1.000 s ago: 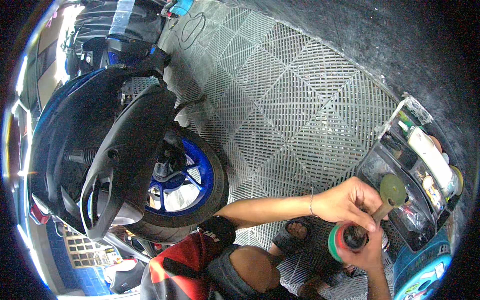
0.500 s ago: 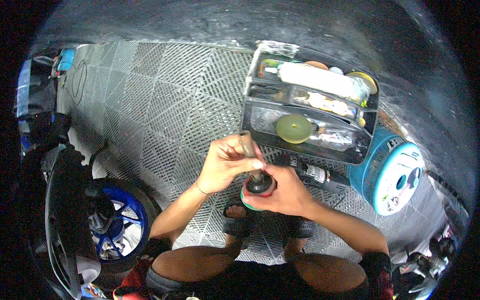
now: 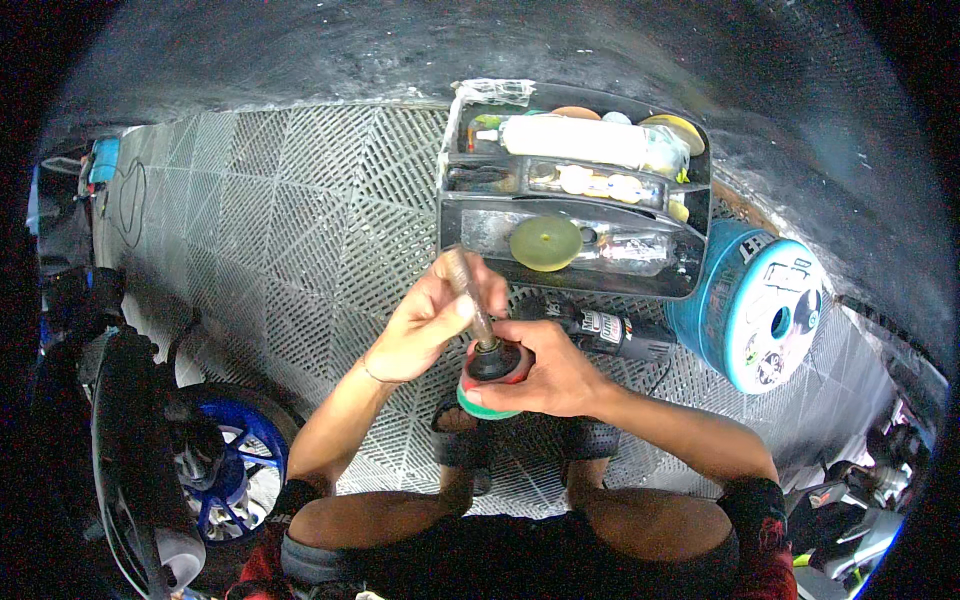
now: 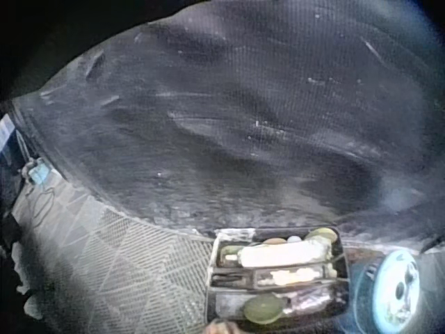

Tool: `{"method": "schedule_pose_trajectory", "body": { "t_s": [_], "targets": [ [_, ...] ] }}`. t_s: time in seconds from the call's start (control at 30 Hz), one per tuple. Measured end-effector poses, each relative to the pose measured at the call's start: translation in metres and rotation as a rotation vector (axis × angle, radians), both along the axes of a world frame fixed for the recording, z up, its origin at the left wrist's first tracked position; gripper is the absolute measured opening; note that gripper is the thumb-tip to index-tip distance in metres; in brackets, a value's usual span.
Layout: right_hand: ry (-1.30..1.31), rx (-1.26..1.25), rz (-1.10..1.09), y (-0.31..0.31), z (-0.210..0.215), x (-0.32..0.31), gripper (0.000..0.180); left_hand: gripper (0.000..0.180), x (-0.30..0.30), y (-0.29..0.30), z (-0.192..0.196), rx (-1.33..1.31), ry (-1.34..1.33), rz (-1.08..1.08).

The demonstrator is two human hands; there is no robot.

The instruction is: The person uses a handheld electric polisher with a green pad to polish the white and black fairing of a motorcycle. They repeatedly apply a liquid compound from a bottle to the pad and continue polishing the same area.

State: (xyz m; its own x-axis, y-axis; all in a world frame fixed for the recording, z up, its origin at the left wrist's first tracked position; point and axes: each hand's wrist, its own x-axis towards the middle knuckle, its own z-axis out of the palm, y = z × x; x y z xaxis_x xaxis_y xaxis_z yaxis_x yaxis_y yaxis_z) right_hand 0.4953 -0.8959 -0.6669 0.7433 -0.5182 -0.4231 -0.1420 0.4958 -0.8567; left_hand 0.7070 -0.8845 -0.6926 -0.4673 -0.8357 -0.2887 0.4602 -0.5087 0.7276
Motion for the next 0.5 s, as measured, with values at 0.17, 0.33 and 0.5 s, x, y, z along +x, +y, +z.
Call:
{"method": "schedule_pose_trajectory", "body": {
  "t_s": [0.17,0.33,0.5],
  "targets": [
    [-0.324,0.463,0.031,-0.005,-0.008,-0.008,0.048,0.046,0.002,-0.013,0.011,0.08,0.209,-0.052],
    [-0.07,-0.1,0.078,-0.005,0.004,0.002,0.05,0.024,0.001,-0.017,-0.009,0.028,-0.01,0.184],
    [-0.023,-0.124,0.042,-0.005,-0.013,-0.002,0.043,0.021,0.007,-0.06,-0.003,-0.184,-0.743,0.058]
  ]
}}
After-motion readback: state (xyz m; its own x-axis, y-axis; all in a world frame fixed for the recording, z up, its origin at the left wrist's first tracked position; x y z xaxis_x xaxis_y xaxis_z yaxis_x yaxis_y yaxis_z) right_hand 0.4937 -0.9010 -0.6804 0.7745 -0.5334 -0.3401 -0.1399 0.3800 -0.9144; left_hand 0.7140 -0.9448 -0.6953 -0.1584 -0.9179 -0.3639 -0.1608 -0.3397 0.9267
